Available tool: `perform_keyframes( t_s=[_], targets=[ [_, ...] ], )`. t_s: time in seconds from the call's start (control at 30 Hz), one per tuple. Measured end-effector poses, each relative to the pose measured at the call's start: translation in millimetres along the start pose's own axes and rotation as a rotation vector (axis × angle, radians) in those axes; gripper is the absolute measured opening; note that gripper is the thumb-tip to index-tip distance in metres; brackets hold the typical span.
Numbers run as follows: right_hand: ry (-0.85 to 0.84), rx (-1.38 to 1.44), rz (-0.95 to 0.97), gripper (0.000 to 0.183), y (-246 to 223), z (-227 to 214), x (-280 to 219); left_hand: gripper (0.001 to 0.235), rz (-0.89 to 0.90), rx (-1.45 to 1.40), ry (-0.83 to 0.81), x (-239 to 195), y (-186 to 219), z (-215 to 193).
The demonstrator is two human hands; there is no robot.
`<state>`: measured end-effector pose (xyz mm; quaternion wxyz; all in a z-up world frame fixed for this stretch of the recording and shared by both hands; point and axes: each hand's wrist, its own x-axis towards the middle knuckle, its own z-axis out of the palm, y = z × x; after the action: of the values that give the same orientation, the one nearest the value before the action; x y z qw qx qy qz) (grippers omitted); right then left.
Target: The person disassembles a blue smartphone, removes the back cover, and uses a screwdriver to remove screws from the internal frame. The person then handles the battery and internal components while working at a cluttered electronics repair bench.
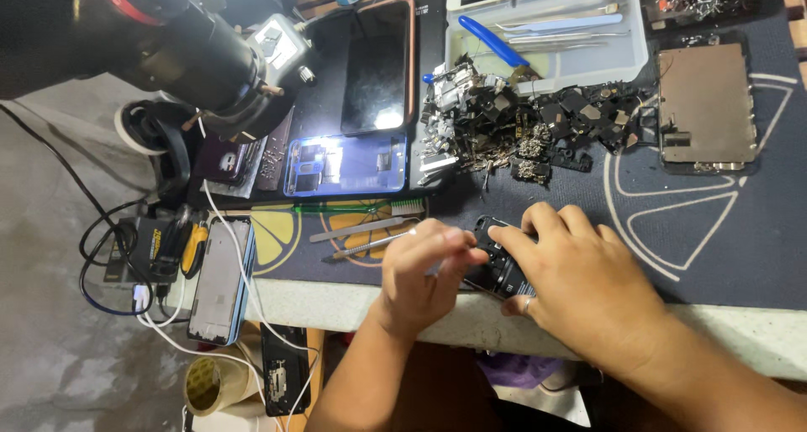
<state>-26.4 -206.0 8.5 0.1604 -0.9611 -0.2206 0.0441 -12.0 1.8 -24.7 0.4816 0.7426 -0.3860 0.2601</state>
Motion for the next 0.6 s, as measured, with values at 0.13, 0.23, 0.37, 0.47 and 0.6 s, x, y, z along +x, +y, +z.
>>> perform_keyframes(
  t_s=[0.13, 0.23, 0.37, 0.47, 0.6],
  targets=[
    [0.003, -0.030, -0.007, 0.082, 0, 0, 1, 0.058, 0.018, -0.016, 0.026, 4, 3, -2],
    [-0.006, -0.011, -0.005, 0.081, -1, -1, 0, 0.055, -0.007, -0.041, 0.031, 2, 10, -4],
    [-0.002, -0.022, -0.008, 0.082, -1, -2, 2, 0.049, -0.060, -0.083, 0.074, 1, 8, 2],
    [-0.016, -0.023, -0.010, 0.083, -3, -4, 2, 0.059, -0.012, 0.033, 0.130, 2, 4, 2],
    [0.006, -0.008, -0.014, 0.082, -5, -8, 3, 0.050, -0.030, 0.035, 0.076, 0, 9, -4]
  ],
)
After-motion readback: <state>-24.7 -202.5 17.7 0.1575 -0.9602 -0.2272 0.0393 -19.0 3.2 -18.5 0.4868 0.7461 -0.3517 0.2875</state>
